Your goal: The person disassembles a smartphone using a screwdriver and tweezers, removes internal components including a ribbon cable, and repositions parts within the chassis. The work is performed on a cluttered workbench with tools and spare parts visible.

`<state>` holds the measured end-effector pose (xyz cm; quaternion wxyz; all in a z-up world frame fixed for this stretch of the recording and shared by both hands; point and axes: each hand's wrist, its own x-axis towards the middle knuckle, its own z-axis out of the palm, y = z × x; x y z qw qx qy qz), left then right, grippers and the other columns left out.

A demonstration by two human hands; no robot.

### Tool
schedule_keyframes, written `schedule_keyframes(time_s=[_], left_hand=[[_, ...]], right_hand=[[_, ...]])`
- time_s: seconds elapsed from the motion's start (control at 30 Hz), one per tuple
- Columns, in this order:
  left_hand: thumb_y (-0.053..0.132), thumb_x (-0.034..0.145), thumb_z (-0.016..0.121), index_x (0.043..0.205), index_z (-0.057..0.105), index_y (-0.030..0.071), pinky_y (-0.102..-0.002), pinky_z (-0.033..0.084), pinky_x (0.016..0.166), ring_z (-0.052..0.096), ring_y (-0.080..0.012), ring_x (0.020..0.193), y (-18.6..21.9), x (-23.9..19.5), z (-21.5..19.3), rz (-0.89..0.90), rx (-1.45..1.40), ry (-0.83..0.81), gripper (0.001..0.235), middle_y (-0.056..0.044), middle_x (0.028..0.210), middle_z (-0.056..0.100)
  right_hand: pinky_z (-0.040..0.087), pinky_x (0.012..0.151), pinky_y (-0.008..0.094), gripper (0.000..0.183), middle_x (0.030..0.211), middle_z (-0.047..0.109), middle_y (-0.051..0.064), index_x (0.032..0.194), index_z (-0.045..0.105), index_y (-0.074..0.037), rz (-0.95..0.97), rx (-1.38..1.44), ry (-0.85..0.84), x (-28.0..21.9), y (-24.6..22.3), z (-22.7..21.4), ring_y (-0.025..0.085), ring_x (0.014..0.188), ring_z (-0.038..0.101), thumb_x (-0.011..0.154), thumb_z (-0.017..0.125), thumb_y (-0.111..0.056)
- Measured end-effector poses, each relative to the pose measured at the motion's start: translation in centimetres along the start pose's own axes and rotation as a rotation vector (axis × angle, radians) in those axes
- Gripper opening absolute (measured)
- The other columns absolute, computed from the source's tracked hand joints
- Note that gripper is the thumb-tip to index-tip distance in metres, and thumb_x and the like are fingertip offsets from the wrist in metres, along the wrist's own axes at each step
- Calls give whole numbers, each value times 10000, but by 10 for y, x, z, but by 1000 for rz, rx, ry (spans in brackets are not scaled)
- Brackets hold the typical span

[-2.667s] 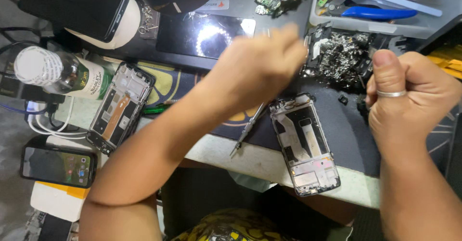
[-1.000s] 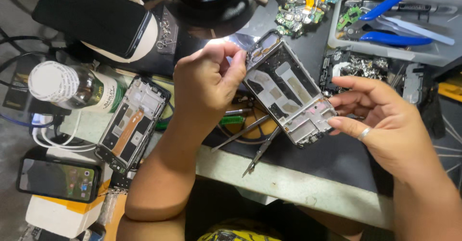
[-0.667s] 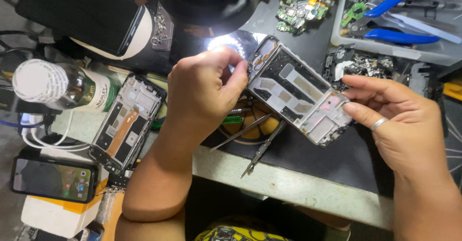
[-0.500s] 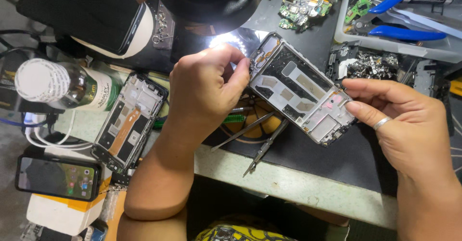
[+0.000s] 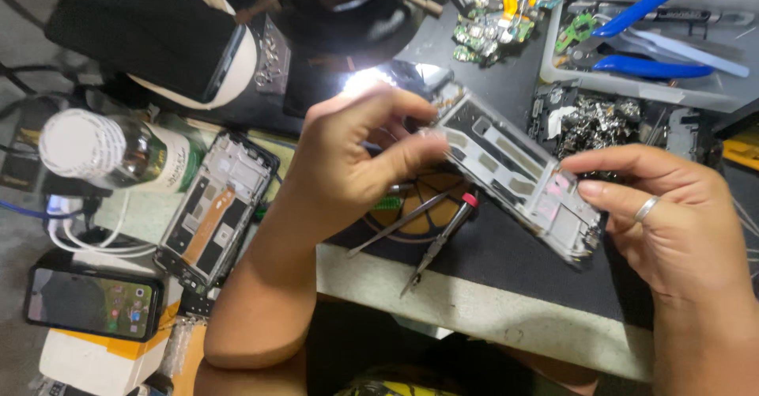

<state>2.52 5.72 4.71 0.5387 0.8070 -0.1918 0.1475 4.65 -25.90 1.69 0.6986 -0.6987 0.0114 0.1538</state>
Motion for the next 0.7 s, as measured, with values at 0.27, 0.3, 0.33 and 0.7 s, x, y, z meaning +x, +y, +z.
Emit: schedule_keyframes(time_s=[0.27, 0.3, 0.33, 0.7], left_hand=[[32, 868, 854, 998, 702, 16, -197, 450, 591, 547, -34, 674, -3, 5, 3, -104, 20, -31, 201, 6, 798, 605], [30, 867, 851, 988, 704, 12, -194, 443, 586, 539, -29, 671, -3, 5, 2, -116, 18, -31, 192, 9, 800, 602], [27, 866, 849, 978, 705, 9, -191, 436, 582, 531, -25, 669, -3, 4, 3, -138, 8, -35, 183, 12, 802, 598], [12, 857, 839, 962, 722, 5, -203, 426, 572, 524, -29, 672, 3, -1, -1, -172, 24, -60, 157, 22, 799, 595]], right_hand=[[637, 597, 367, 261, 965, 777, 187, 1176, 768, 64, 229, -8, -210, 7, 15, -7, 245, 705, 756, 954, 646, 2], [633, 636, 357, 258, 974, 787, 176, 1172, 773, 50, 215, -59, -226, 9, 14, -4, 240, 736, 767, 962, 640, -19], [629, 675, 348, 256, 983, 798, 165, 1167, 777, 36, 214, -110, -237, 8, 13, -1, 234, 768, 778, 969, 634, -40], [529, 828, 252, 197, 1006, 771, 61, 1073, 773, 2, -67, -379, -153, -15, -9, 7, 109, 941, 684, 938, 650, -72]])
